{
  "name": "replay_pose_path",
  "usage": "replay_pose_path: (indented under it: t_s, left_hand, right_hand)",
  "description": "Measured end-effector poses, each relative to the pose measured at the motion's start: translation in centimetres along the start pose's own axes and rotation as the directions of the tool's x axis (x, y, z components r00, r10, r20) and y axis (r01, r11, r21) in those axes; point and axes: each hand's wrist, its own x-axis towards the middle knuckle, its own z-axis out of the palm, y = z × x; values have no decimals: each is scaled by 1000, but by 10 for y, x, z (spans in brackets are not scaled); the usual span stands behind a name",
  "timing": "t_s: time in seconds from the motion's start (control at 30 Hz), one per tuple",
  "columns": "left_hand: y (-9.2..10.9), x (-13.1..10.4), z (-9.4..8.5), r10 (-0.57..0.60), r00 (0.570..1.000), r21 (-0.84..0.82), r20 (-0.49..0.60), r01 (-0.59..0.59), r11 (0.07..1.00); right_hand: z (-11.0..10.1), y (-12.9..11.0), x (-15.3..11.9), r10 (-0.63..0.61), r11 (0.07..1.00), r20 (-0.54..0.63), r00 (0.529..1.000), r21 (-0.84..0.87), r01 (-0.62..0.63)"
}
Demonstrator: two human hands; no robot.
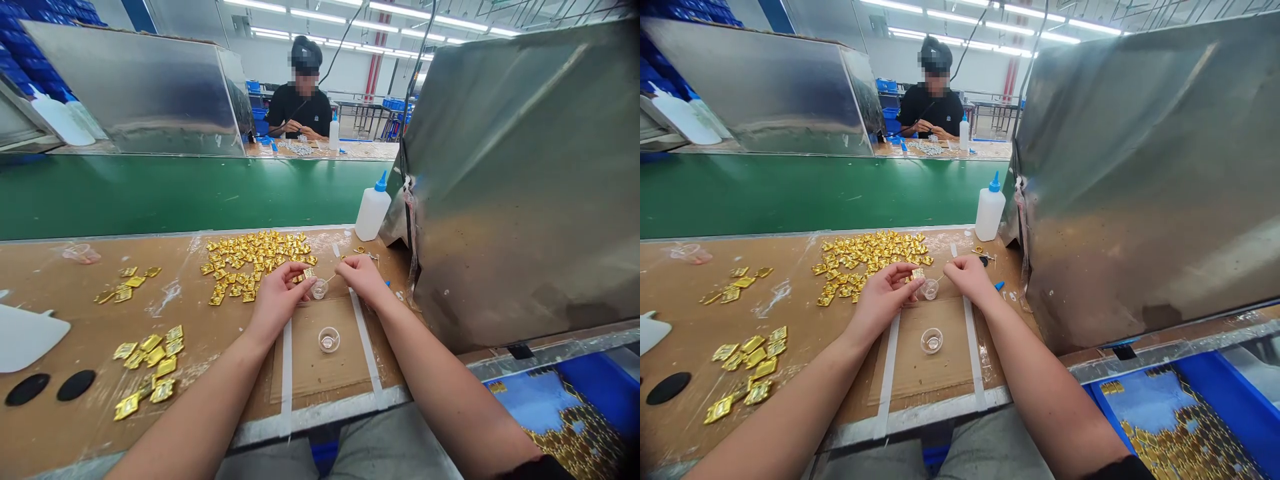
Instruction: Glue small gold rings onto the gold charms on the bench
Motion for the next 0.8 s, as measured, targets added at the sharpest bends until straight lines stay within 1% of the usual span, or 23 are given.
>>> replay_pose_path:
  t_s: [0.1,0.2,0.3,0.47,0.57,0.8]
  left_hand:
    - [1,-2,-1,24,1000,71,-18,-22,997]
    - [2,-4,-1,34,999,126,0,-34,991]
    - [4,-6,0,60,998,197,9,-61,979]
    - [5,-7,0,75,997,264,-11,-69,962]
    - [6,-7,0,86,996,299,-17,-77,951]
    - [6,-7,-1,92,996,278,-22,-82,957]
  right_hand:
    - [0,0,2,12,993,-42,999,115,-7]
    - [3,1,1,10,982,-36,999,191,-3]
    - [6,2,-1,4,976,-22,1000,220,1]
    - [5,2,-2,-1,972,-11,1000,233,3]
    - [5,3,-2,-20,979,-9,1000,200,21]
    - [6,6,0,-60,988,-12,998,140,61]
